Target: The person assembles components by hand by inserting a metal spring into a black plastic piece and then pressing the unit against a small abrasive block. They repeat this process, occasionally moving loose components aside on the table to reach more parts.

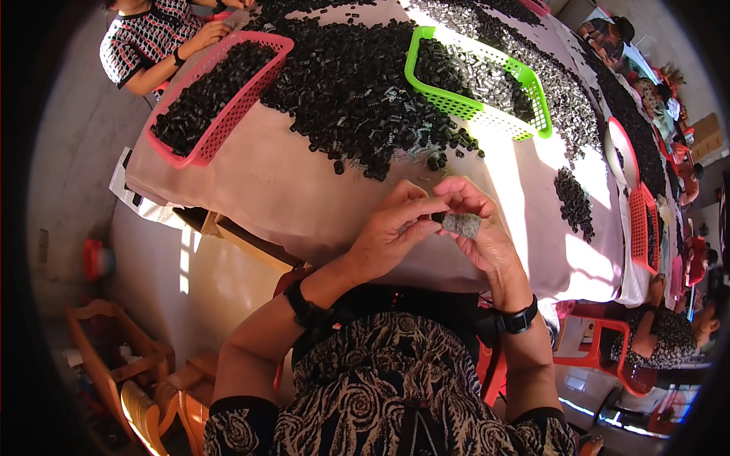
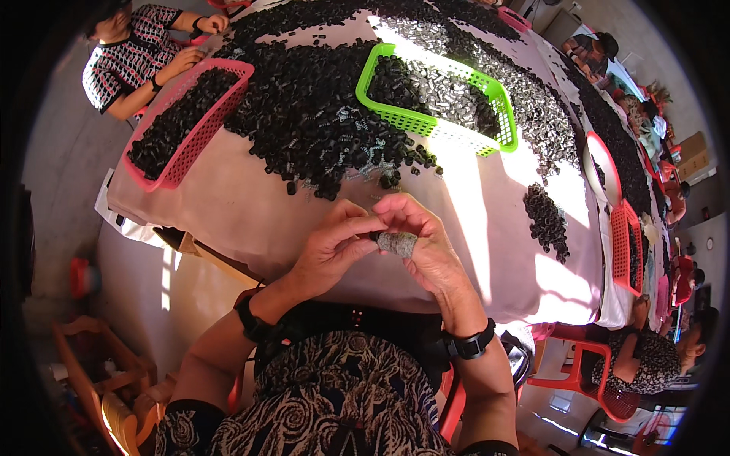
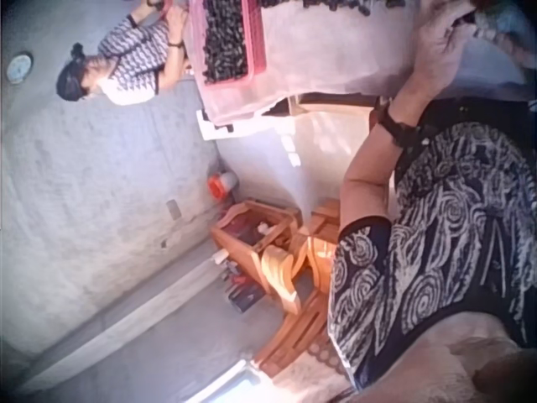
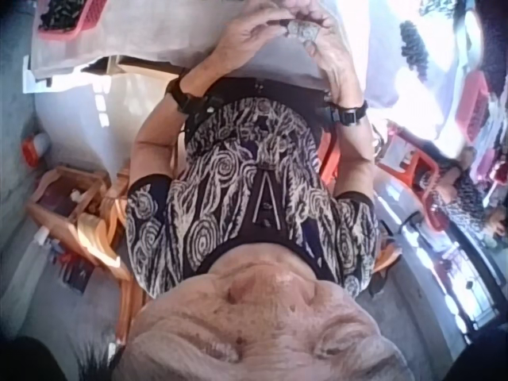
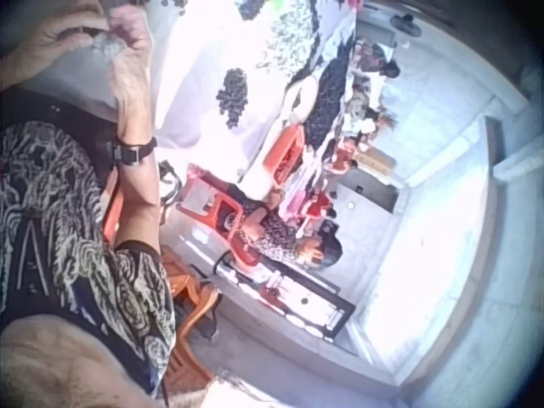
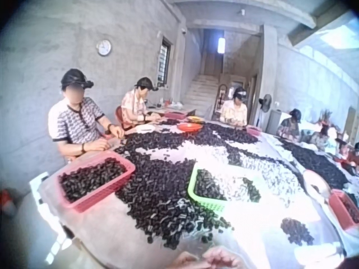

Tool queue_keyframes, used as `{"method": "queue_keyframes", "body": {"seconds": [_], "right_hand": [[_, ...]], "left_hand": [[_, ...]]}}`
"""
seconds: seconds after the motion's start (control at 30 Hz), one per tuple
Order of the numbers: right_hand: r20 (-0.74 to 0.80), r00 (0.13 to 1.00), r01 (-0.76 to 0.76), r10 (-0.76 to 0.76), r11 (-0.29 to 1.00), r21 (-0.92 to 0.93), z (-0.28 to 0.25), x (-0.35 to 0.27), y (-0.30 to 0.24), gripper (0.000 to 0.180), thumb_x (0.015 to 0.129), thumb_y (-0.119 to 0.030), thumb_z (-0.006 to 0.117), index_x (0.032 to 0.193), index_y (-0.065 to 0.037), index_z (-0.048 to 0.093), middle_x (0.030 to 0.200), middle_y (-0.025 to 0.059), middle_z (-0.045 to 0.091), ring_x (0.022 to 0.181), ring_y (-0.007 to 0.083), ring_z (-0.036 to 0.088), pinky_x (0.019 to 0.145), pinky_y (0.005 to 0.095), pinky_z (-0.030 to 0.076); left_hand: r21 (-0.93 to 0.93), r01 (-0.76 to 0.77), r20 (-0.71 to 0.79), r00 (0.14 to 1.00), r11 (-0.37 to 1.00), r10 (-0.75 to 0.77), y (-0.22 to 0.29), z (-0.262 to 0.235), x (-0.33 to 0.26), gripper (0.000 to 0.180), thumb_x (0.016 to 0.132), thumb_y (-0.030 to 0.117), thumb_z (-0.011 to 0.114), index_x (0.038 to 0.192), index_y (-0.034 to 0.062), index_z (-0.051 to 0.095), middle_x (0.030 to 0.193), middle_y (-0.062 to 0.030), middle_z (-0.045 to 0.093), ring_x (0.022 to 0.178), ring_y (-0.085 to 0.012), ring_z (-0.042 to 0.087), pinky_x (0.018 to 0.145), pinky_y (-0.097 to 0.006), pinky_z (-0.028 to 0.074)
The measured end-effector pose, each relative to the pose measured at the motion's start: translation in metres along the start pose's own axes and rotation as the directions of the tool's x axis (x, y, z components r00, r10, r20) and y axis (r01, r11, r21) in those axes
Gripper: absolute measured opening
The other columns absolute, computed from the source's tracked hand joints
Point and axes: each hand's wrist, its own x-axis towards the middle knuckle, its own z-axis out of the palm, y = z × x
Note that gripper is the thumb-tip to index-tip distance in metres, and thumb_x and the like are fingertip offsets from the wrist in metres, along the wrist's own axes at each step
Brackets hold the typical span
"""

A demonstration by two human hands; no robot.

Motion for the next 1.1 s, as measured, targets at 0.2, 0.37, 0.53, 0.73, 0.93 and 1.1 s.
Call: {"method": "queue_keyframes", "body": {"seconds": [0.2,0.37,0.53,0.73,0.93,1.1], "right_hand": [[0.002,0.999,-0.043,0.043,0.997,0.068,0.002,-0.002,0.002,0.027,0.085,-0.003,0.062,0.111,-0.006,0.057,0.096,0.004,0.061,0.081,0.01,0.058,0.069,0.0232,0.048],[-0.227,0.973,0.018,-0.04,0.995,-0.097,-0.009,-0.007,0.003,0.015,0.09,-0.003,0.054,0.103,-0.005,0.061,0.096,0.0048,0.062,0.077,0.0094,0.058,0.065,0.0221,0.047],[-0.326,0.926,0.07,-0.189,0.937,-0.343,-0.023,-0.012,0.006,0.012,0.092,-0.004,0.052,0.098,-0.004,0.062,0.088,0.0022,0.062,0.074,0.0068,0.056,0.061,0.0196,0.044],[-0.372,0.869,0.107,-0.326,0.857,-0.503,-0.03,-0.006,0.006,0.01,0.091,-0.004,0.053,0.097,-0.004,0.062,0.083,-0.0026,0.06,0.067,0.0027,0.049,0.059,0.0172,0.04],[-0.317,0.877,0.03,-0.361,0.699,-0.714,-0.06,0.014,-0.013,0.008,0.092,-0.002,0.051,0.095,-0.003,0.058,0.08,-0.006,0.053,0.077,0.0042,0.047,0.074,0.0184,0.039],[-0.261,0.87,0.007,-0.419,0.539,-0.842,-0.063,0.025,-0.018,0.012,0.087,0.006,0.052,0.093,-0.002,0.059,0.081,-0.0033,0.055,0.076,0.0056,0.049,0.073,0.0204,0.043]], "left_hand": [[-0.072,0.017,0.013,1.0,0.997,-0.016,-0.009,-0.005,-0.002,0.024,0.087,-0.002,0.061,0.11,0.0028,0.06,0.106,-0.0043,0.045,0.095,-0.0123,0.051,0.08,-0.025,0.047],[-0.103,0.07,0.004,0.998,0.992,-0.07,-0.008,-0.006,-0.002,0.023,0.087,-0.004,0.059,0.109,0.0023,0.06,0.107,-0.0046,0.047,0.09,-0.0109,0.053,0.072,-0.023,0.048],[-0.27,0.141,-0.007,0.989,0.953,-0.148,-0.011,-0.004,-0.002,0.02,0.089,-0.003,0.056,0.109,-0.0002,0.059,0.099,-0.0062,0.054,0.082,-0.0106,0.058,0.067,-0.022,0.049],[-0.342,0.27,-0.102,0.941,0.9,-0.322,-0.016,-0.008,-0.001,0.019,0.091,0.001,0.056,0.11,-0.0008,0.058,0.09,-0.0053,0.061,0.075,-0.011,0.06,0.065,-0.023,0.049],[-0.281,0.23,-0.228,0.927,0.932,-0.298,-0.02,-0.017,0.001,0.019,0.093,0.005,0.055,0.111,-0.0009,0.059,0.087,-0.0051,0.062,0.073,-0.0103,0.058,0.063,-0.024,0.049],[-0.303,0.189,-0.346,0.891,0.934,-0.293,-0.023,-0.018,0.003,0.02,0.094,0.007,0.054,0.112,-0.0021,0.058,0.089,-0.0065,0.061,0.072,-0.0106,0.058,0.062,-0.024,0.049]]}}
